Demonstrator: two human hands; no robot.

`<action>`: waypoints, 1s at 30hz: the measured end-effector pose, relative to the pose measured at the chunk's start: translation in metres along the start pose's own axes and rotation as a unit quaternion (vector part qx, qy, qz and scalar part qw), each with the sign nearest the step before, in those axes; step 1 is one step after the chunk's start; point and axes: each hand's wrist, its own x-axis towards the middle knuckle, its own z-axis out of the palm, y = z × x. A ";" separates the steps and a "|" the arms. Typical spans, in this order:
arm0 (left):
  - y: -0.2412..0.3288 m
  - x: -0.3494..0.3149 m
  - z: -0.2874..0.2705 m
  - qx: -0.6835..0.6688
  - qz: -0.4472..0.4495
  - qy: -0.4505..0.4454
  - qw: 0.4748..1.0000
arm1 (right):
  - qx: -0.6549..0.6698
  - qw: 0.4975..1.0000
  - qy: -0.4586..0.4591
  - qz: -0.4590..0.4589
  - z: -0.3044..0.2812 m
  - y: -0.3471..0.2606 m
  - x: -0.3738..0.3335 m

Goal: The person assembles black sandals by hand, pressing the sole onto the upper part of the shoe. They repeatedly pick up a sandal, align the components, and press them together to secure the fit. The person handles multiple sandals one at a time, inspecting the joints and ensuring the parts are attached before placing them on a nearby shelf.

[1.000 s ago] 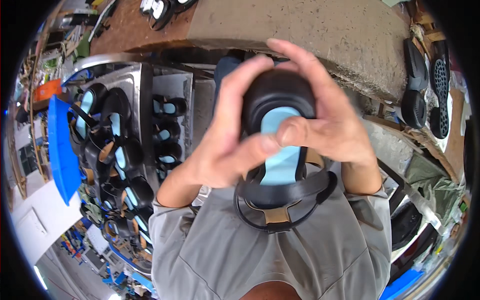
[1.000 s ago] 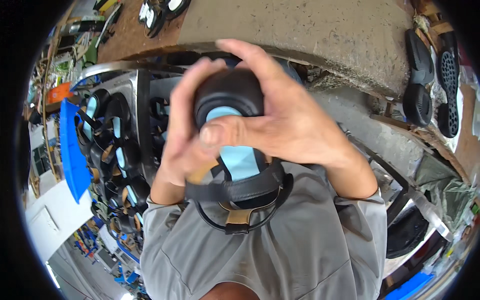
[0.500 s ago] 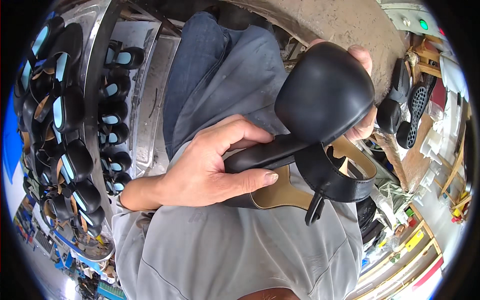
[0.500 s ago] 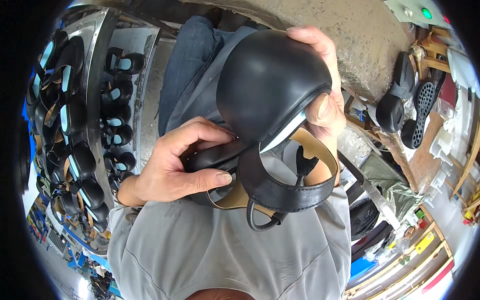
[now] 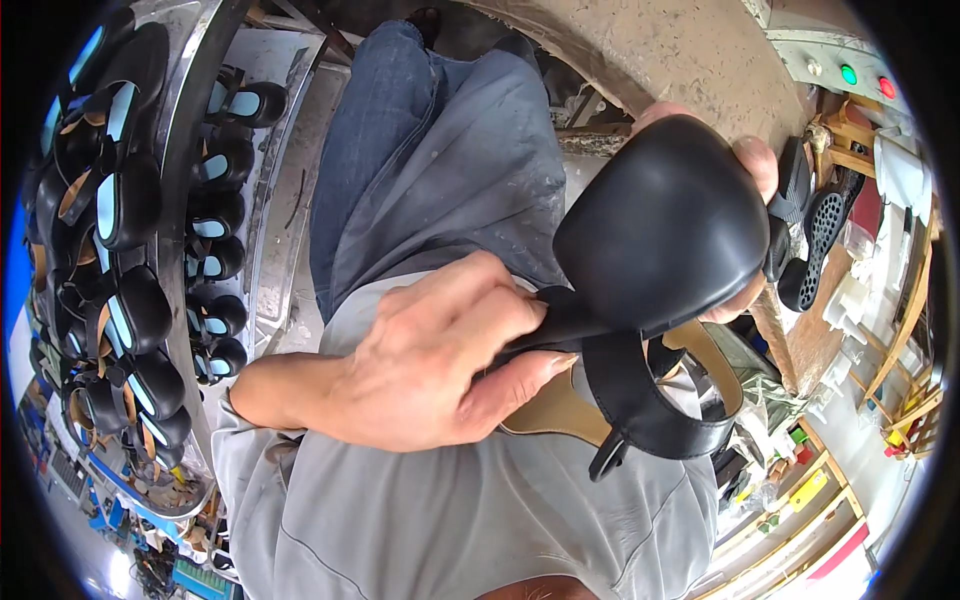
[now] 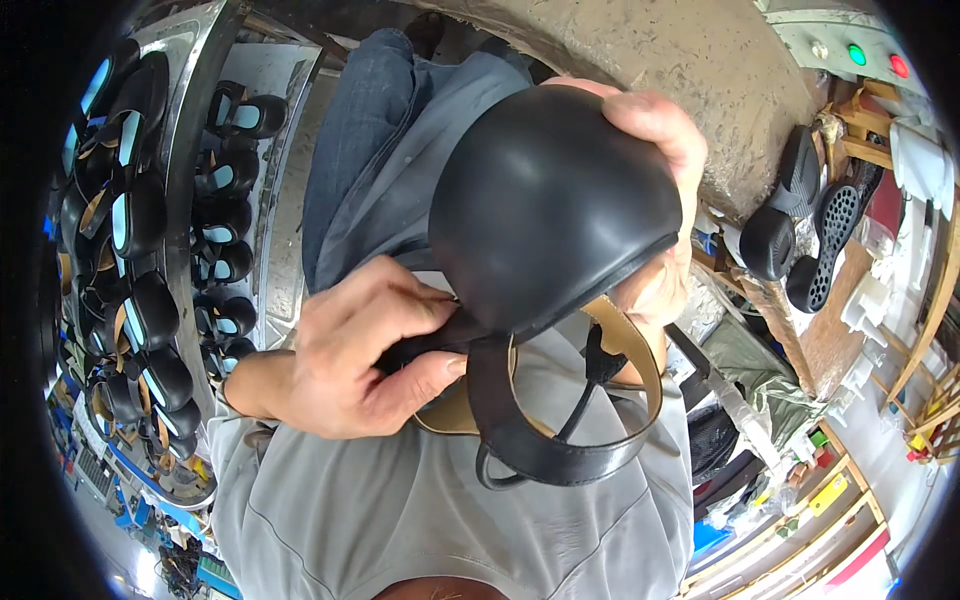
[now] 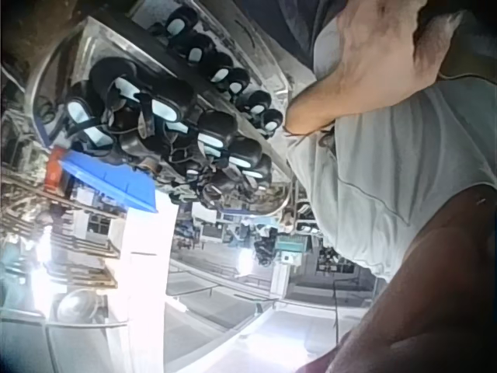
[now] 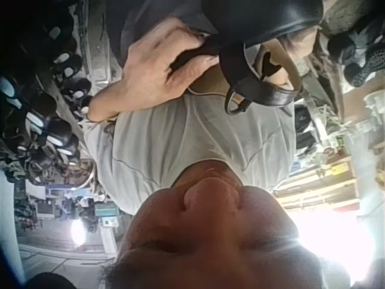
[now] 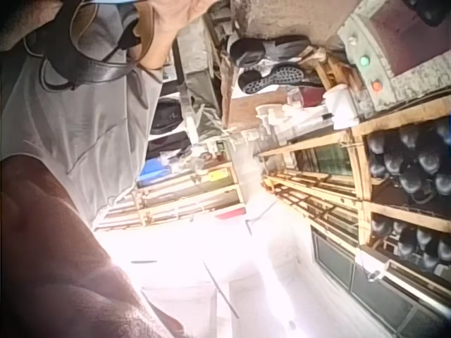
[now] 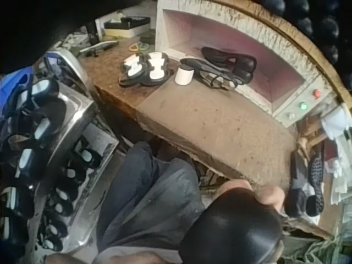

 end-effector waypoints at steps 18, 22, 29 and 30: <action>-0.002 0.033 0.010 -0.180 -0.174 -0.049 0.967 | -0.396 0.898 0.119 0.149 0.046 -0.035 0.033; -0.011 0.015 -0.013 -0.435 -0.204 0.002 0.877 | -0.158 0.973 0.120 0.116 0.049 -0.014 0.037; -0.029 -0.035 -0.039 -0.547 -0.226 -0.006 0.806 | 0.045 0.974 -0.048 0.215 0.084 0.023 -0.030; -0.030 -0.041 -0.041 -0.528 -0.226 -0.003 0.818 | 0.062 0.974 -0.054 0.213 0.089 0.024 -0.033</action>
